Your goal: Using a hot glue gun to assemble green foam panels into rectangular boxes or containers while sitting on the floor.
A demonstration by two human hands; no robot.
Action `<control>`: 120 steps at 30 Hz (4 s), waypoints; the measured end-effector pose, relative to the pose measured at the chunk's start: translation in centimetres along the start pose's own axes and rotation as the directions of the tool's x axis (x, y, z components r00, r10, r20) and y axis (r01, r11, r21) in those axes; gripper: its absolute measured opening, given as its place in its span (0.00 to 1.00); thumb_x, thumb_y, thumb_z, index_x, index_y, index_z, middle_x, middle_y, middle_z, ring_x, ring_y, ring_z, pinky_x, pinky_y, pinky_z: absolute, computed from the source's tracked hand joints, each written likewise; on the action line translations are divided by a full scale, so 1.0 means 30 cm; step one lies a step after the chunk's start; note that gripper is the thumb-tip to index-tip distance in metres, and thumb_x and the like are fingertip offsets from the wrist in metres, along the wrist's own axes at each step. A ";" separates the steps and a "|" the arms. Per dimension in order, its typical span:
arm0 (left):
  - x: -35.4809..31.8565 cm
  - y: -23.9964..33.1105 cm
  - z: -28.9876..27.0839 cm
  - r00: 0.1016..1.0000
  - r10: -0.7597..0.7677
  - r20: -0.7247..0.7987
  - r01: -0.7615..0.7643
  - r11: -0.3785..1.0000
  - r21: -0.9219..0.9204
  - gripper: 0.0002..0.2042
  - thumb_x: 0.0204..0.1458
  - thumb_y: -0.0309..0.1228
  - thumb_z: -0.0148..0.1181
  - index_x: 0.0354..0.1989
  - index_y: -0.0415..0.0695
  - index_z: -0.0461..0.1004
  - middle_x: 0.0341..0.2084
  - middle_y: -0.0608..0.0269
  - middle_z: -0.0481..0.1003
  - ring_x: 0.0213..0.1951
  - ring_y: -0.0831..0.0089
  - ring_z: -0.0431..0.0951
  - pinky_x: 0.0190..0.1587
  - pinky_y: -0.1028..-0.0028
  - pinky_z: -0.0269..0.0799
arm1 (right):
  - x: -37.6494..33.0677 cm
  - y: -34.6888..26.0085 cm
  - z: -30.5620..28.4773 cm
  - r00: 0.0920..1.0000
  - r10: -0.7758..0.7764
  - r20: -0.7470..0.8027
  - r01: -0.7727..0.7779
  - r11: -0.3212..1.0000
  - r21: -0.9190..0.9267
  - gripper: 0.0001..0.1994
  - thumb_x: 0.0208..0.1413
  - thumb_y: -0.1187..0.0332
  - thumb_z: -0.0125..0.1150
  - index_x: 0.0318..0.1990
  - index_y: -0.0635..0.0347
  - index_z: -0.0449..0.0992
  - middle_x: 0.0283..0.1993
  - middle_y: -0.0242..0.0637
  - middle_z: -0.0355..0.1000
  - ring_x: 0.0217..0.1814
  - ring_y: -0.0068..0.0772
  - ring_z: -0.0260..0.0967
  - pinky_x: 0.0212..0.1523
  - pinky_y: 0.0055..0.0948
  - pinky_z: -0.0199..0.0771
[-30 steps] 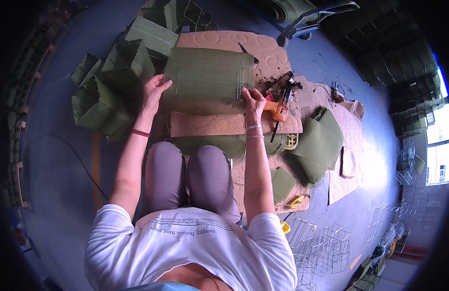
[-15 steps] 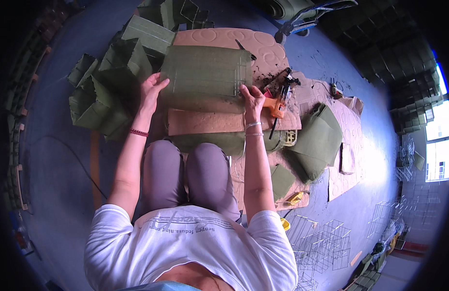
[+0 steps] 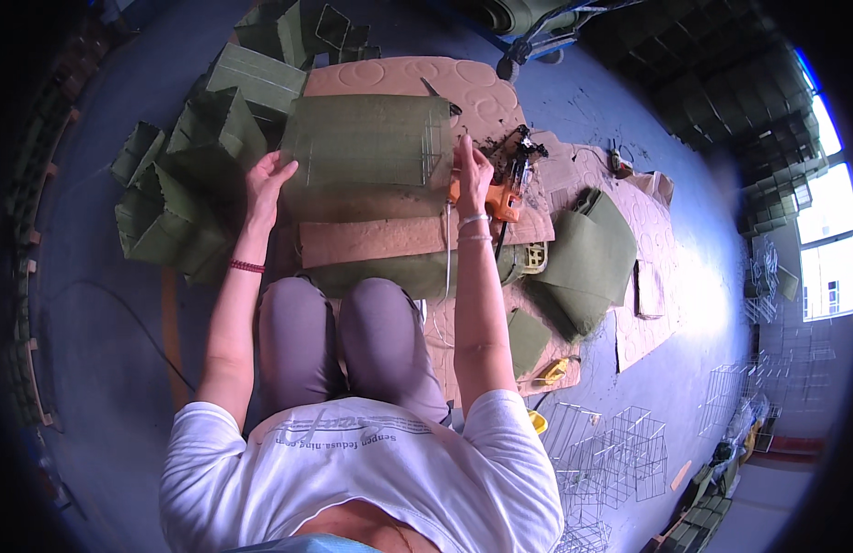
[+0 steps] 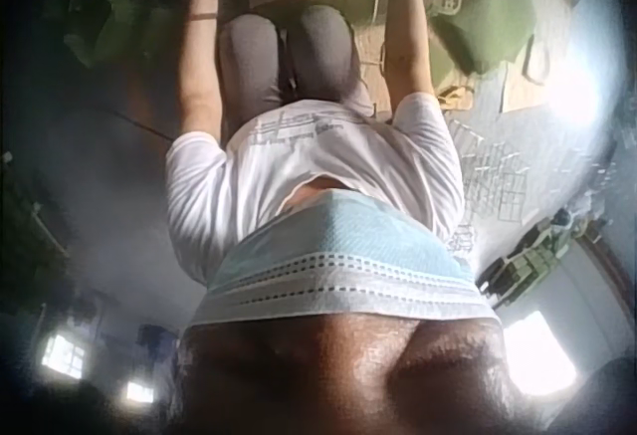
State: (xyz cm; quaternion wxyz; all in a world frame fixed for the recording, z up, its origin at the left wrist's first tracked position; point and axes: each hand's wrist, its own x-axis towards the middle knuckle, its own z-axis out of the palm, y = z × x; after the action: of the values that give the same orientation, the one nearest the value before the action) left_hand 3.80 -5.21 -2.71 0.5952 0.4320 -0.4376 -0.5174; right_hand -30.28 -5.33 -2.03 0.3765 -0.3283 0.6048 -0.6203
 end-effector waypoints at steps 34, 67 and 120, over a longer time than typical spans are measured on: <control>-0.014 0.004 0.018 0.999 -0.025 -0.020 0.025 0.999 -0.024 0.11 0.48 0.23 0.61 0.40 0.36 0.73 0.34 0.63 0.76 0.35 0.80 0.75 0.42 0.79 0.69 | 0.030 0.041 0.019 0.982 -0.045 0.186 0.012 0.984 0.179 0.08 0.51 0.65 0.64 0.28 0.60 0.77 0.23 0.20 0.68 0.23 0.11 0.59 0.25 0.14 0.57; -0.030 -0.009 0.019 1.000 -0.002 -0.016 0.002 1.000 -0.031 0.11 0.48 0.24 0.62 0.40 0.37 0.73 0.34 0.65 0.76 0.36 0.81 0.74 0.43 0.80 0.67 | -0.068 0.084 -0.012 0.956 -0.201 0.216 0.153 0.963 0.220 0.04 0.50 0.72 0.64 0.30 0.60 0.74 0.26 0.23 0.71 0.27 0.13 0.66 0.31 0.14 0.65; 0.014 -0.307 -0.087 0.960 0.263 0.095 -0.246 0.632 0.735 0.11 0.43 0.28 0.65 0.31 0.32 0.75 0.23 0.46 0.74 0.27 0.50 0.74 0.31 0.65 0.68 | -0.091 0.305 0.025 0.889 -0.401 0.220 0.431 0.575 -0.695 0.17 0.43 0.67 0.64 0.41 0.62 0.70 0.32 0.51 0.73 0.36 0.55 0.70 0.36 0.46 0.69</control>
State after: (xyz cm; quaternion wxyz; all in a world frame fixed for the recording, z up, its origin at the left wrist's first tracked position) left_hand 4.16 -6.33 -12.23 0.4399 0.5754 -0.6594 -0.2015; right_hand -27.62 -3.20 -10.97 0.0699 -0.5943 0.6986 -0.3922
